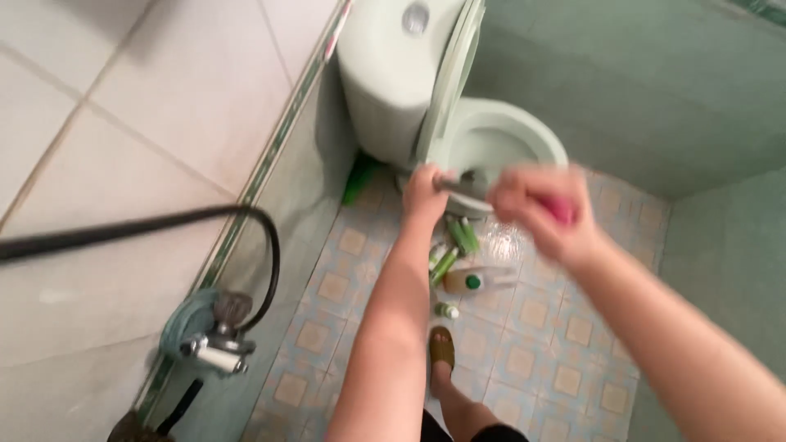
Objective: Scrubbing a tiled bathroom floor using a long-handled brush.
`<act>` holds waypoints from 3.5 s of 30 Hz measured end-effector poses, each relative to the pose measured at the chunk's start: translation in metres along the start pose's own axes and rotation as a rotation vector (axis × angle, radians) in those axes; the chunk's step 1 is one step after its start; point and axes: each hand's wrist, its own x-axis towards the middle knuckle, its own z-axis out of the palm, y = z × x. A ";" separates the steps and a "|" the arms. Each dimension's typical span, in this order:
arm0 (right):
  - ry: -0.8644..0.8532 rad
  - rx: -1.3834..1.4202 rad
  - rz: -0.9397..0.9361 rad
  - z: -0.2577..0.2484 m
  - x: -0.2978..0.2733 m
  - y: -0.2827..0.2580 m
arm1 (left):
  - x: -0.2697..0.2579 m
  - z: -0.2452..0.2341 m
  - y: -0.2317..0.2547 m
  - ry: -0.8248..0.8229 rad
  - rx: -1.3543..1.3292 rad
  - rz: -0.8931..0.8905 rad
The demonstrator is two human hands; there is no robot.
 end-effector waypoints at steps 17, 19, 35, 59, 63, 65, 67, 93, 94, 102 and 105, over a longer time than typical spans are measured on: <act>-0.242 0.517 0.181 -0.023 0.099 -0.024 | -0.040 -0.084 0.084 0.115 0.019 -0.329; -0.269 0.451 0.152 -0.020 0.098 -0.026 | -0.025 -0.079 0.087 0.065 0.002 -0.370; -0.237 0.204 0.140 0.008 0.088 -0.017 | -0.005 -0.072 0.063 0.091 0.115 -0.166; -0.360 -0.047 0.036 0.071 0.061 -0.034 | -0.012 -0.063 -0.007 0.121 -0.075 -0.031; -0.376 0.098 0.046 0.077 0.080 -0.054 | -0.041 -0.088 -0.015 0.037 -0.059 -0.066; -0.325 0.218 0.098 0.079 0.092 -0.061 | -0.073 -0.129 0.019 0.007 -0.136 -0.100; -0.279 0.335 0.152 0.087 0.094 -0.062 | -0.107 -0.160 0.039 -0.017 -0.216 -0.136; -0.679 0.216 0.049 -0.019 -0.018 -0.108 | -0.166 -0.031 0.121 0.181 -0.313 -0.341; -0.692 0.216 0.044 -0.026 -0.023 -0.101 | -0.165 -0.016 0.123 0.194 -0.316 -0.344; -0.630 0.397 0.033 -0.064 -0.043 -0.042 | -0.194 -0.006 0.138 0.126 -0.197 -0.289; -0.692 0.595 0.076 -0.040 -0.046 -0.033 | -0.225 -0.034 0.116 0.196 -0.101 -0.301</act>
